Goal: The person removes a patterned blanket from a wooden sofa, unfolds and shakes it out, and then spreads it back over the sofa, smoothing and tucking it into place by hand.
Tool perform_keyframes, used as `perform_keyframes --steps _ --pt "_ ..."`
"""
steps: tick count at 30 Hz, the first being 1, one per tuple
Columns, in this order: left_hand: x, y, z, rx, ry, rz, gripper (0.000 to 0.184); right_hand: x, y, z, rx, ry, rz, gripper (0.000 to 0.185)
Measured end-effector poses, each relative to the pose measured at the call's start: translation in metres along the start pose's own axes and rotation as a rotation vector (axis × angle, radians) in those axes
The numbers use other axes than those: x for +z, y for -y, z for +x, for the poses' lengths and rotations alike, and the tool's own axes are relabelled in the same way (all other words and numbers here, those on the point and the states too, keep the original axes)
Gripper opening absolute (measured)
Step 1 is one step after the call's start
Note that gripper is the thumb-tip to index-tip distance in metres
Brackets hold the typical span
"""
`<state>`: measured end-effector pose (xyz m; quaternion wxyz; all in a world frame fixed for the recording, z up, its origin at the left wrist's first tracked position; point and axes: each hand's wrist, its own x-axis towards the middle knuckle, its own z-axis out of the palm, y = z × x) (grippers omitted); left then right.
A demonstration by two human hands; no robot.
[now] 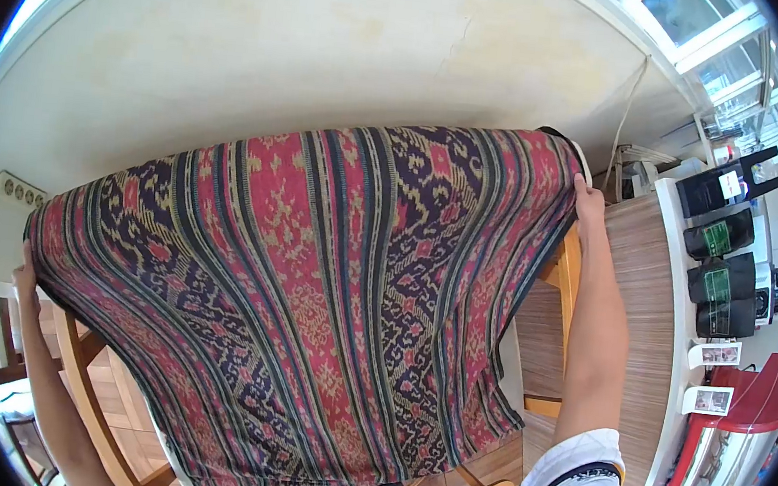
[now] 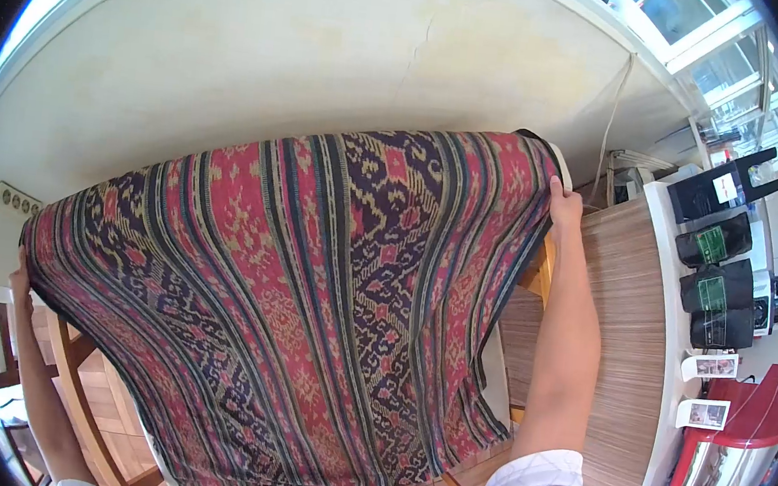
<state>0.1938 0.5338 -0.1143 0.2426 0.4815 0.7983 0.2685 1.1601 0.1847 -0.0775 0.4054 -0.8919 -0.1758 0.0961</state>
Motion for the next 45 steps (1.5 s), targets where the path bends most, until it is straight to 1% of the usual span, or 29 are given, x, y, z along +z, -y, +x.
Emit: perform_keyframes --steps 1,2,4,5,6,8,9,12,13,16,17,19,20,21,22,23,25,26,27,28,29,30,33,34,36,38,39,42,45 --pt "-0.001 0.007 0.000 -0.048 0.068 -0.101 0.078 0.004 -0.004 0.002 -0.056 -0.024 0.060 0.039" --pt "-0.001 0.013 0.002 -0.094 0.139 -0.198 0.079 0.002 -0.006 0.006 -0.104 -0.029 0.051 0.037" --pt "-0.004 -0.001 -0.014 -0.158 0.223 -0.254 0.077 0.002 -0.005 0.012 -0.200 -0.038 0.038 0.034" --pt "-0.009 -0.011 -0.027 -0.176 0.235 -0.217 0.074 0.002 -0.001 0.015 -0.137 -0.068 0.111 0.029" --pt "-0.011 -0.021 -0.039 -0.196 0.248 -0.181 0.072 0.000 0.005 0.011 -0.003 0.016 0.246 0.030" --pt "-0.012 0.009 -0.010 -0.126 0.192 -0.240 0.064 -0.005 0.028 0.000 0.260 0.182 0.510 0.033" --pt "-0.009 0.006 -0.012 -0.093 0.165 -0.271 0.060 -0.008 0.049 -0.016 0.285 0.200 0.444 0.035" --pt "-0.019 -0.005 -0.018 -0.183 0.151 -0.367 0.055 -0.008 0.038 0.007 0.068 0.260 0.514 0.035" --pt "-0.018 -0.015 -0.018 -0.215 0.310 -0.495 0.053 -0.008 0.053 0.001 0.110 0.264 0.599 0.033" --pt "-0.008 -0.058 -0.040 -0.147 0.534 -0.586 0.054 -0.001 0.059 0.023 0.067 0.245 0.610 0.032" --pt "-0.011 -0.058 -0.024 -0.085 0.500 -0.650 0.054 -0.001 0.060 0.036 0.052 0.216 0.570 0.033" --pt "-0.020 -0.043 0.024 0.033 0.427 -0.771 0.054 -0.007 0.083 0.051 -0.089 0.092 0.626 0.033" --pt "-0.029 -0.049 0.035 0.015 0.404 -0.813 0.053 -0.009 0.096 0.054 -0.152 0.034 0.645 0.034" --pt "-0.033 -0.041 0.043 -0.022 0.381 -0.857 0.053 -0.011 0.110 0.043 -0.121 0.052 0.680 0.036" --pt "-0.017 -0.017 0.059 -0.072 0.365 -0.897 0.052 0.003 0.115 0.033 -0.083 0.067 0.699 0.039" --pt "0.016 0.010 0.076 -0.081 0.343 -0.848 0.053 0.022 0.094 0.050 -0.092 0.075 0.586 0.041" --pt "0.058 0.040 0.103 -0.038 0.274 -0.770 0.058 0.059 0.067 0.043 -0.189 -0.009 0.293 0.042" --pt "0.072 0.052 0.128 0.027 0.094 -0.360 0.061 0.069 0.063 0.042 -0.243 -0.054 0.158 0.042" --pt "0.087 0.070 0.159 0.088 -0.076 0.061 0.065 0.079 0.066 0.042 -0.200 -0.102 -0.111 0.042" --pt "0.097 0.056 0.154 0.147 -0.242 0.485 0.070 0.086 0.071 0.040 -0.158 -0.147 -0.380 0.041" --pt "0.107 0.049 0.147 0.168 -0.268 0.653 0.078 0.093 0.072 0.036 -0.114 -0.189 -0.654 0.041" --pt "0.097 0.043 0.144 0.150 -0.296 0.686 0.077 0.094 0.070 0.030 -0.072 -0.228 -0.921 0.041" --pt "0.089 0.033 0.137 0.068 -0.315 0.766 0.072 0.098 0.061 0.037 -0.074 -0.276 -0.885 0.042" --pt "0.085 0.044 0.152 0.069 -0.312 0.805 0.072 0.096 0.063 0.036 -0.070 -0.305 -0.877 0.041" --pt "0.083 0.061 0.175 0.077 -0.299 0.876 0.071 0.092 0.065 0.041 -0.039 -0.260 -0.902 0.043" --pt "0.090 0.045 0.157 0.050 -0.298 0.863 0.069 0.087 0.051 0.065 -0.007 -0.225 -0.916 0.042" --pt "0.089 0.042 0.151 0.053 -0.326 0.866 0.070 0.077 0.022 0.101 -0.040 -0.148 -0.738 0.044" --pt "0.088 0.049 0.145 0.064 -0.338 0.844 0.070 0.065 0.030 0.090 0.193 -0.011 -0.087 0.050" --pt "0.079 0.054 0.152 0.114 -0.218 0.680 0.069 0.045 0.029 0.080 0.279 0.148 0.156 0.056"
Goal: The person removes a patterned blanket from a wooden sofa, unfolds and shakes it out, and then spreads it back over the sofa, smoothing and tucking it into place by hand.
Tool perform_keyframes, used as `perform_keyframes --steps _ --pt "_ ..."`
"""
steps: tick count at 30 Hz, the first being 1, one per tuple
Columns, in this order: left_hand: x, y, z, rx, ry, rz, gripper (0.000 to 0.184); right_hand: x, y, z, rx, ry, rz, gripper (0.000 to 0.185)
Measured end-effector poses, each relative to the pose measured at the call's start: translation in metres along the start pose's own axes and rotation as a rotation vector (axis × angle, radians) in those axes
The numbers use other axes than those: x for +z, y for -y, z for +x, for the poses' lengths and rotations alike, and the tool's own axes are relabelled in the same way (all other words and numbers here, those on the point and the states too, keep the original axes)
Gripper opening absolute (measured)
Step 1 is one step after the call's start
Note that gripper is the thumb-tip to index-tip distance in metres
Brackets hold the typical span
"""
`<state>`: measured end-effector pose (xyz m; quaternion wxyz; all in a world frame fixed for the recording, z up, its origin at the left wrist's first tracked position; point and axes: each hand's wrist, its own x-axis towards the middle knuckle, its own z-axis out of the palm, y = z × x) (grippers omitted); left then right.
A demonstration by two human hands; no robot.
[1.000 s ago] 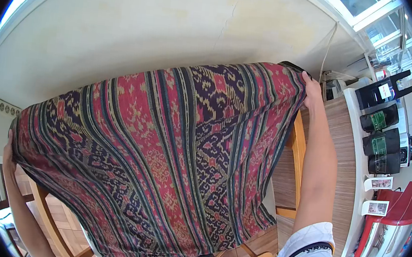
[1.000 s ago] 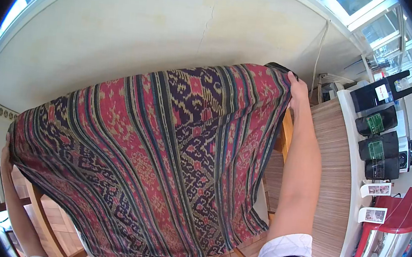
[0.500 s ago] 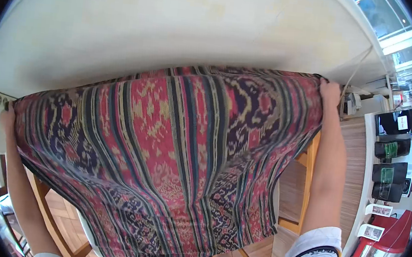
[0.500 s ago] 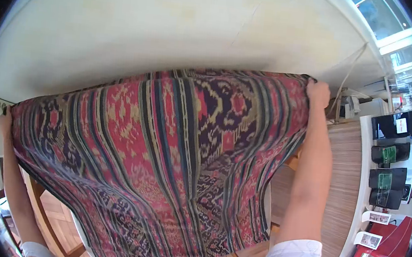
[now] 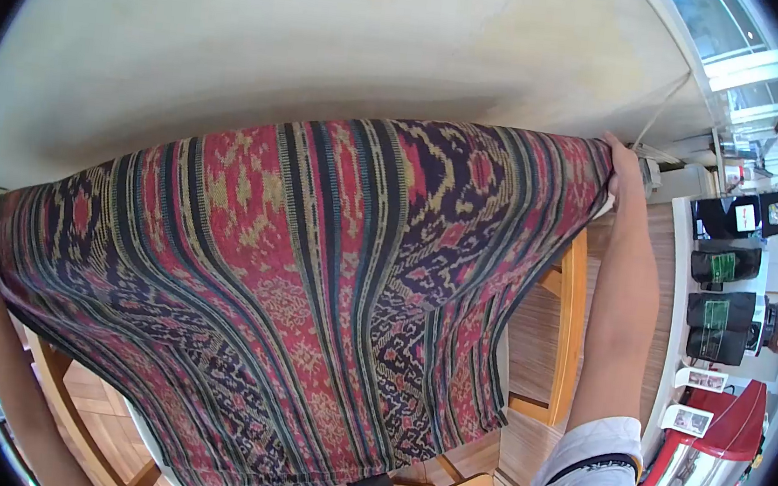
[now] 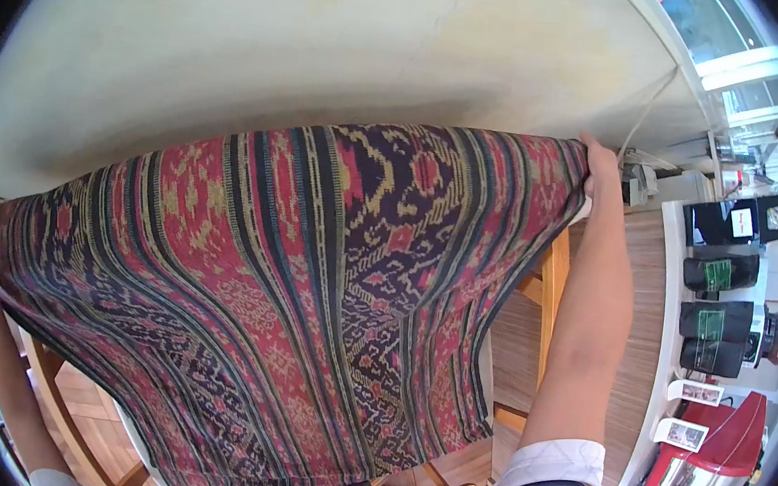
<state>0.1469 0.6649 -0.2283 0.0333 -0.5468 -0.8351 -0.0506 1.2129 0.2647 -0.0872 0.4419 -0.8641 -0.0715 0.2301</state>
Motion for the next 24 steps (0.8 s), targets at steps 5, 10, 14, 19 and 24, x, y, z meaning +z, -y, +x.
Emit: perform_keyframes --steps 5,10,14,19,24 --pt "-0.012 0.047 0.007 0.054 0.220 -0.377 0.067 -0.017 0.010 -0.070 0.021 0.306 0.049 0.047" --pt "-0.009 0.064 -0.001 0.055 0.263 -0.410 0.066 -0.017 0.000 -0.060 -0.067 0.333 -0.186 0.038" --pt "-0.006 0.066 -0.011 0.061 0.246 -0.366 0.065 -0.015 -0.008 -0.036 -0.085 0.235 -0.148 0.043" --pt "-0.010 0.064 -0.020 0.068 0.224 -0.349 0.063 -0.004 -0.006 -0.049 -0.031 0.009 -0.104 0.052" --pt "-0.006 0.066 -0.022 0.078 0.225 -0.355 0.062 -0.027 -0.017 -0.070 -0.044 0.200 -0.170 0.057"
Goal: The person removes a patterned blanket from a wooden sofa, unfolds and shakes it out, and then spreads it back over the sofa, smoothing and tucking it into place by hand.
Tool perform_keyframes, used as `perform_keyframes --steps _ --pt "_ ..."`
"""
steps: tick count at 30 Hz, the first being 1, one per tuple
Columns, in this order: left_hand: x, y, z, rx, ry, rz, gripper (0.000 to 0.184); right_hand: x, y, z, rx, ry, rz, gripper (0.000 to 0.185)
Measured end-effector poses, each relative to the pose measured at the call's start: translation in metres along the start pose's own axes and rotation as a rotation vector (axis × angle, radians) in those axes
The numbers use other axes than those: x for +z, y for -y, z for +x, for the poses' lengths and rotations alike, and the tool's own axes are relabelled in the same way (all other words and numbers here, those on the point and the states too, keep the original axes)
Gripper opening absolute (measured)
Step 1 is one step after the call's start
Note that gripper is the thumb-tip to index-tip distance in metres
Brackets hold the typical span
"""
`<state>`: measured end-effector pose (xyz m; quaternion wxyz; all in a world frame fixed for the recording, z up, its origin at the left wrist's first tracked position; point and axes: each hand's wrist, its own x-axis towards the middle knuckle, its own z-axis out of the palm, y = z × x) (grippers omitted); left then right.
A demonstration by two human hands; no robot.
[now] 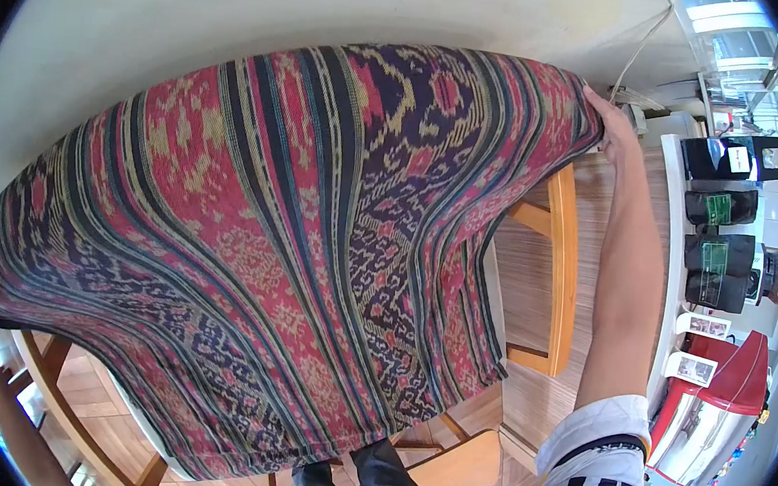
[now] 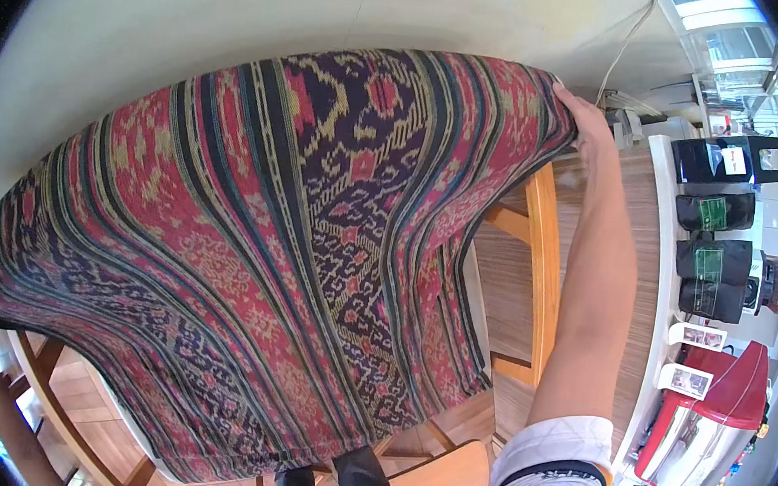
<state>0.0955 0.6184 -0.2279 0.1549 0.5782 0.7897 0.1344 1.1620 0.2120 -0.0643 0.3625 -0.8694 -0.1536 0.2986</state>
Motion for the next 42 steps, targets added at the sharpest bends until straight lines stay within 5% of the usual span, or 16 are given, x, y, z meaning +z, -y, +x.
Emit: perform_keyframes --steps 5,12,15,17,21,25,26,27,29,31,32,35,37,38,40,42 --pt "0.002 0.010 0.000 0.009 0.012 -0.083 0.061 -0.002 -0.005 -0.015 0.073 0.065 -0.008 0.061" --pt "-0.018 0.047 -0.014 0.004 0.003 -0.450 0.060 0.025 -0.017 -0.058 -0.095 -0.176 -0.012 0.054" --pt "-0.010 0.027 -0.074 -0.143 -0.054 -0.533 0.064 0.014 -0.045 -0.065 -0.016 0.018 0.053 0.053" --pt "0.006 -0.012 -0.166 0.033 0.081 -0.733 0.072 0.014 -0.072 -0.075 -0.040 0.298 0.365 0.051" --pt "0.051 0.058 -0.223 -0.195 0.523 -0.715 0.060 0.027 -0.114 -0.112 0.068 0.248 -0.082 0.040" --pt "0.105 0.146 -0.226 -0.072 -0.039 -0.597 0.045 0.011 -0.251 -0.031 -0.192 -0.413 -0.204 0.047" --pt "0.127 0.199 -0.208 0.049 -0.288 -0.062 0.042 0.019 -0.282 -0.037 -0.183 -0.451 -0.316 0.050" --pt "0.127 0.122 -0.276 -0.023 -0.331 0.158 0.045 0.032 -0.317 -0.048 -0.164 -0.483 -0.432 0.052" --pt "0.172 0.185 -0.314 0.235 0.004 -0.317 0.049 0.048 -0.400 -0.093 -0.103 -0.364 -0.618 0.058" --pt "0.216 0.248 -0.399 0.268 0.152 -0.130 0.050 0.066 -0.422 -0.192 -0.036 -0.253 -0.875 0.066" --pt "0.196 0.195 -0.466 0.125 0.379 -0.135 0.055 0.061 -0.466 -0.219 0.085 -0.266 -0.839 0.070" --pt "0.185 0.220 -0.589 0.053 0.253 0.300 0.069 0.013 -0.606 -0.290 0.223 -0.181 -0.781 0.060" --pt "0.178 0.251 -0.641 0.051 0.145 0.362 0.074 0.021 -0.588 -0.344 0.690 -0.390 -0.440 0.056" --pt "0.172 0.247 -0.662 -0.149 0.178 0.160 0.070 0.025 -0.579 -0.362 0.911 -0.497 -0.257 0.055" --pt "0.158 0.224 -0.698 -0.545 0.217 -0.250 0.064 0.020 -0.599 -0.384 0.879 -0.358 -0.073 0.066" --pt "0.151 0.279 -0.700 -0.679 0.529 -0.225 0.058 0.020 -0.621 -0.398 0.914 -0.289 0.061 0.066"
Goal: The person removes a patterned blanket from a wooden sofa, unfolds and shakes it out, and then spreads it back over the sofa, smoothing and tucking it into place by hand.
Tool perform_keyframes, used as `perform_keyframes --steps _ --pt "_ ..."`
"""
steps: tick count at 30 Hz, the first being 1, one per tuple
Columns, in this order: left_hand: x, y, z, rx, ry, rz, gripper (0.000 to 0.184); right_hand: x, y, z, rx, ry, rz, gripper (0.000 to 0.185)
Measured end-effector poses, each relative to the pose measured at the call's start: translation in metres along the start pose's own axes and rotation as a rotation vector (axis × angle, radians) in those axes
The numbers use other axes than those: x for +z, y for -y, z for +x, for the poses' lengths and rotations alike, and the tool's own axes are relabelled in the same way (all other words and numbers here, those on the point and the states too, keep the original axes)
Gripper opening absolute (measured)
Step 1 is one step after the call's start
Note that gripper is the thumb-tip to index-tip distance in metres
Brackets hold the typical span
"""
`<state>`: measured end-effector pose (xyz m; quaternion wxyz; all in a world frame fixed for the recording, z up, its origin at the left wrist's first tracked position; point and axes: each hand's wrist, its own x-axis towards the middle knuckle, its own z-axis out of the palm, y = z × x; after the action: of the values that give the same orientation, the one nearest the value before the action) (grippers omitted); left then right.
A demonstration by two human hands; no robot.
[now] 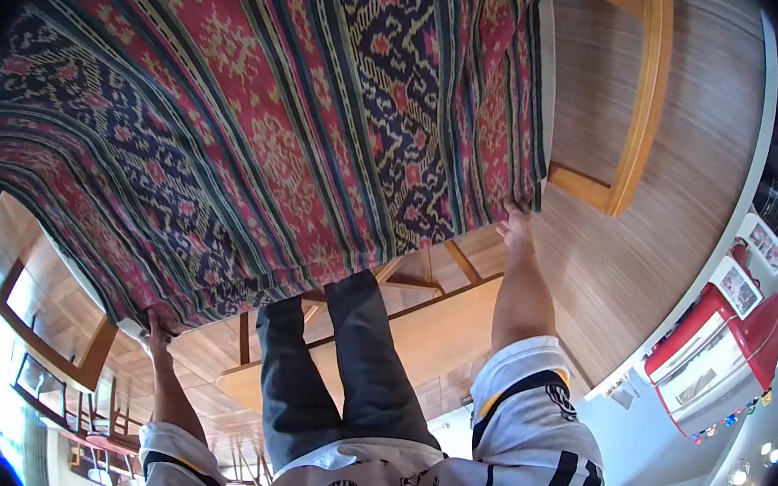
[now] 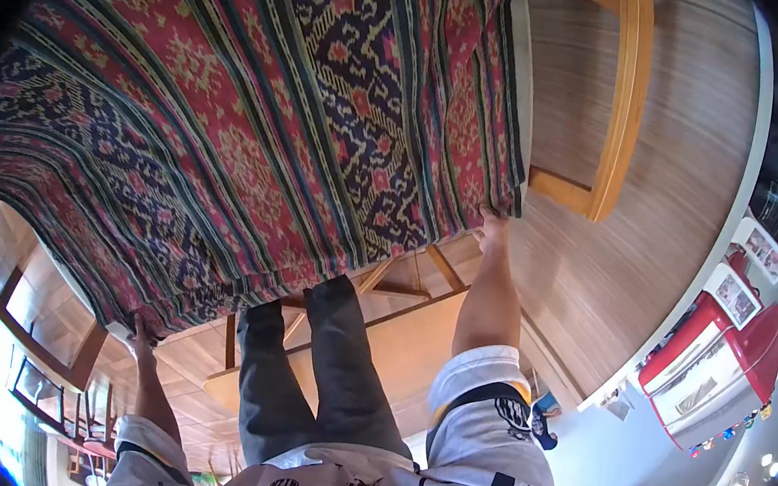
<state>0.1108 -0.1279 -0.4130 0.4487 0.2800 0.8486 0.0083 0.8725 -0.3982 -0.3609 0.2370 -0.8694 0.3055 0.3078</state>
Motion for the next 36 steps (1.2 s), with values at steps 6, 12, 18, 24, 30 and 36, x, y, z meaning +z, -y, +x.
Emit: perform_keyframes --steps 6,12,18,24,30,36 --pt "-0.037 -0.064 -0.027 -0.013 0.522 -0.094 0.054 -0.015 0.043 -0.004 -0.038 -0.100 -0.030 0.028" --pt "-0.068 -0.205 0.013 -0.029 0.777 -0.643 0.040 0.028 0.181 -0.072 -0.378 0.282 0.322 0.036" --pt "-0.037 -0.205 0.063 0.068 0.747 -0.458 0.052 0.051 0.187 -0.045 -0.268 0.134 -0.217 0.068" --pt "0.021 -0.179 0.056 0.257 0.472 -0.521 0.030 0.123 0.146 -0.068 0.038 0.087 0.090 0.051" --pt "-0.070 0.024 0.053 0.208 0.223 -0.071 0.025 0.065 0.012 -0.035 -0.148 0.193 -0.205 0.052" --pt "-0.139 0.093 -0.086 0.098 0.108 0.868 0.045 -0.059 -0.130 -0.037 -0.265 -0.235 -1.147 0.047"
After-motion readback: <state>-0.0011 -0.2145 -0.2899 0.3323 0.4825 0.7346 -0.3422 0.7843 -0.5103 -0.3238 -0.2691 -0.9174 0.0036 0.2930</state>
